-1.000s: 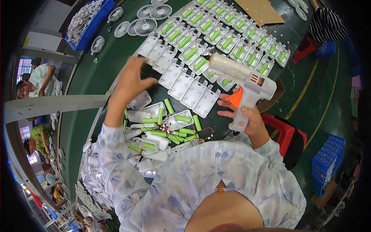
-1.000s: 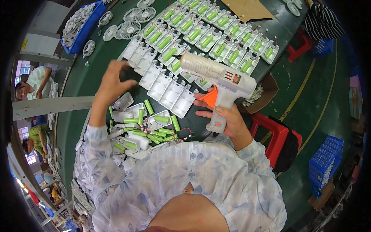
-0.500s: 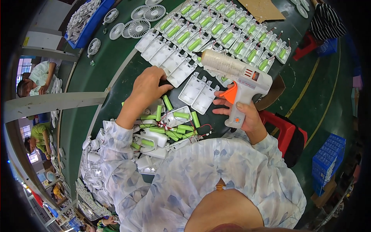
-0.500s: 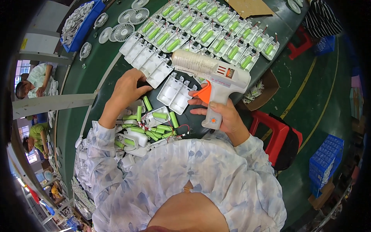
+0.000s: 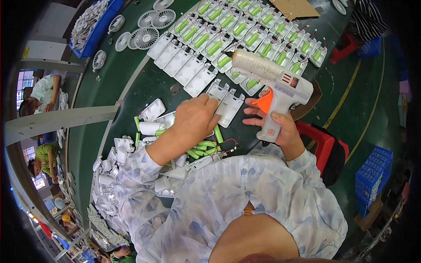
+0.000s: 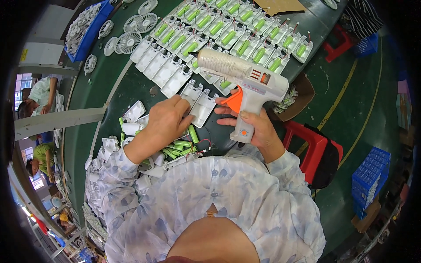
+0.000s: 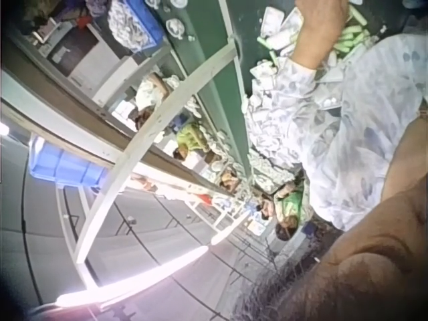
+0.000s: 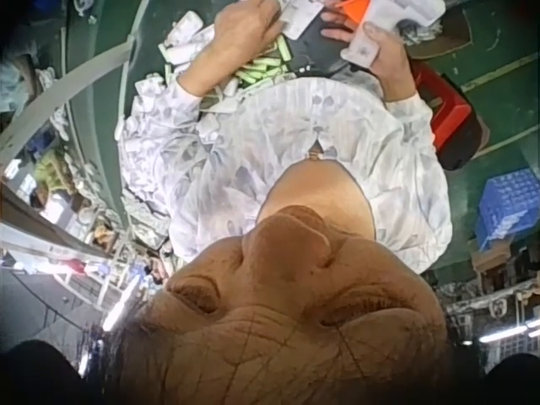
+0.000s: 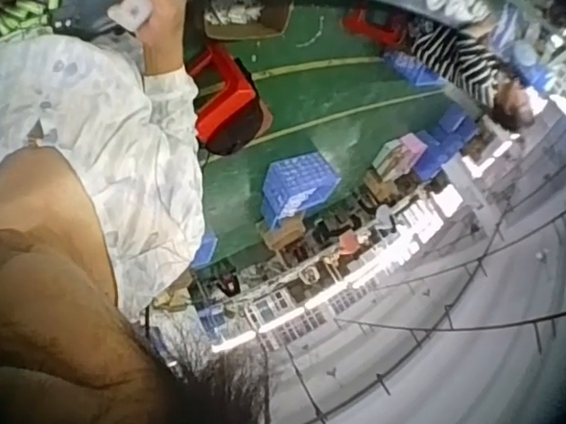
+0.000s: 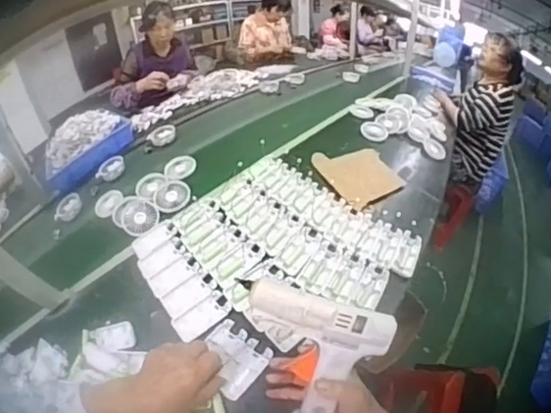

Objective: The person picks up a battery by hand and places it into a white plastic casing, then uses a glue gun to apply adhesive and secure the battery. They repeat this process for multiple units, handling one battery and casing at a time.

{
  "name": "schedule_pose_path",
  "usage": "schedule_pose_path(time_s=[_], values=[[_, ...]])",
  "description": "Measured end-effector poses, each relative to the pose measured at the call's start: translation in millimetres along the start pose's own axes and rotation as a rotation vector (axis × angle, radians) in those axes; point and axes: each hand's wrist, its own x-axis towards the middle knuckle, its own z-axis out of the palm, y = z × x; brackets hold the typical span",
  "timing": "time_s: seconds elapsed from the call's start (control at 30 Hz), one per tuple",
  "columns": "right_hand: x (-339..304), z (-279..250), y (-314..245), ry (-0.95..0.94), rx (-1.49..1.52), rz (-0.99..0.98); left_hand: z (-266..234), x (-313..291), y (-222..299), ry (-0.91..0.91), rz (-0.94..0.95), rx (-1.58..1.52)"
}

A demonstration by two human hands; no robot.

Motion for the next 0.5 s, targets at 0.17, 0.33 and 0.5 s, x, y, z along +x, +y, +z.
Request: schedule_pose_path(time_s=[0.17, 0.33, 0.5], values=[[0.3, -4.0, -3.9, -0.001, -0.041, 0.005, 5.8, 5.9, 0.8, 0.010, -0.025, 0.074], [-0.7, 0.7, -15.5, -0.007, -0.095, 0.004, 13.1, 14.0, 3.2, 0.072, 0.010, 0.155], [-2.7, 13.0, -38.4, -0.002, -0.229, 0.052, 21.9, 25.3, -13.6, 0.146, -0.019, 0.226]])
